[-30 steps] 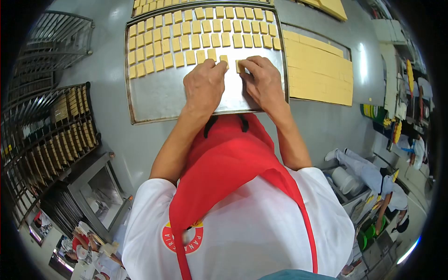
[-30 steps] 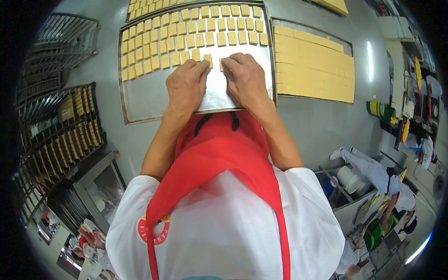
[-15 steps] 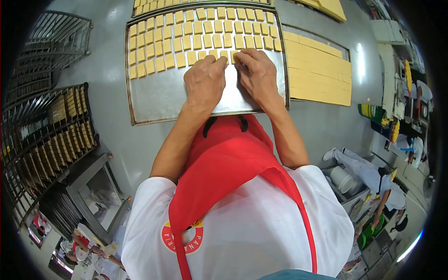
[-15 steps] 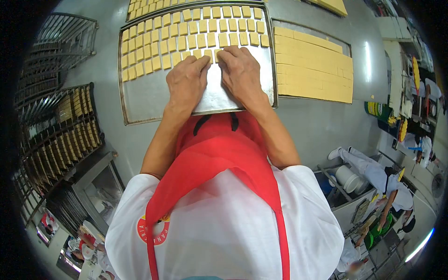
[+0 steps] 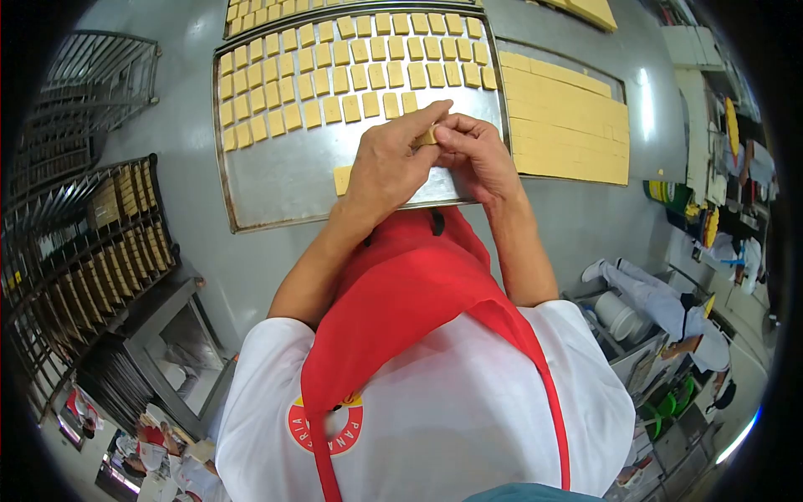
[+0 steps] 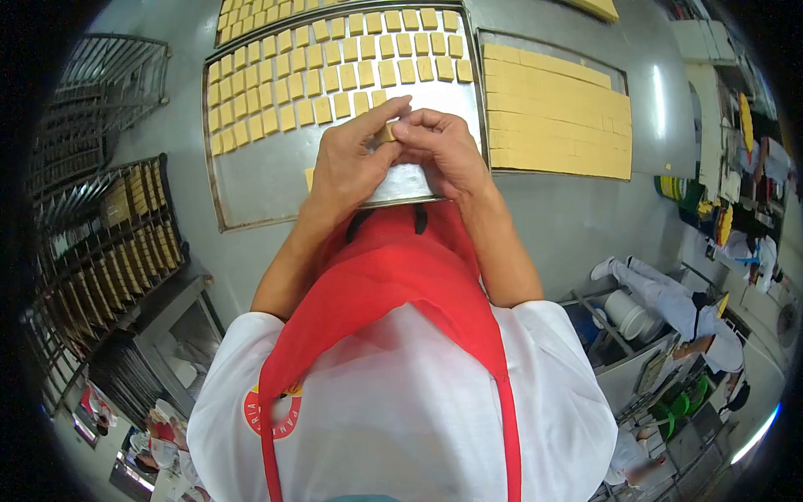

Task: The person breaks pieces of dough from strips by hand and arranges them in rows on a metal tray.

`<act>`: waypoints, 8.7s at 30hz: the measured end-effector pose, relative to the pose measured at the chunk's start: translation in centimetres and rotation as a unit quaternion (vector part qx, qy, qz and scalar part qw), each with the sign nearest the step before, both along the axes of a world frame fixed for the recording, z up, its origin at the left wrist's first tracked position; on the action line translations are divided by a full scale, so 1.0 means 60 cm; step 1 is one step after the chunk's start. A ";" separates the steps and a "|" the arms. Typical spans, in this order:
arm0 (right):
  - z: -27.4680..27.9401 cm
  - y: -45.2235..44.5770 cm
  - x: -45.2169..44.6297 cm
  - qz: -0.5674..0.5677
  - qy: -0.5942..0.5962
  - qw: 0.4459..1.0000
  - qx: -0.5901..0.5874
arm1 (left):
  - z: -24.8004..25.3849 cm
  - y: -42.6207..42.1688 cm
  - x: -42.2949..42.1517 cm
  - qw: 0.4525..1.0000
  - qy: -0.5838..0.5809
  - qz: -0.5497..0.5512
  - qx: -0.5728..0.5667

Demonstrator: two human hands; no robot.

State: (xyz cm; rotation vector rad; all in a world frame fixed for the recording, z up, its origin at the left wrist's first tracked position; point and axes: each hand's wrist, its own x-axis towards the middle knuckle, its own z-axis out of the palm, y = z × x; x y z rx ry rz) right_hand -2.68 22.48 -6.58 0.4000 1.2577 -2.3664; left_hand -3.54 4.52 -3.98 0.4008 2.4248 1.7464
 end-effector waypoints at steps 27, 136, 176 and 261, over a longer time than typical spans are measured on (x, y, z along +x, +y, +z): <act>-0.007 0.021 -0.007 -0.099 0.132 0.985 0.058 | -0.022 0.016 -0.021 0.962 -0.197 0.093 0.164; 0.007 0.088 0.004 -0.007 0.381 0.603 0.701 | -0.052 0.102 -0.022 0.933 0.238 0.005 -0.271; 0.025 0.068 0.042 -0.073 -0.018 0.997 0.015 | 0.006 0.066 -0.007 0.993 0.040 -0.104 0.040; -0.119 0.718 -0.102 -0.020 0.192 0.563 0.804 | 0.012 -0.114 0.037 0.933 0.129 0.153 -0.298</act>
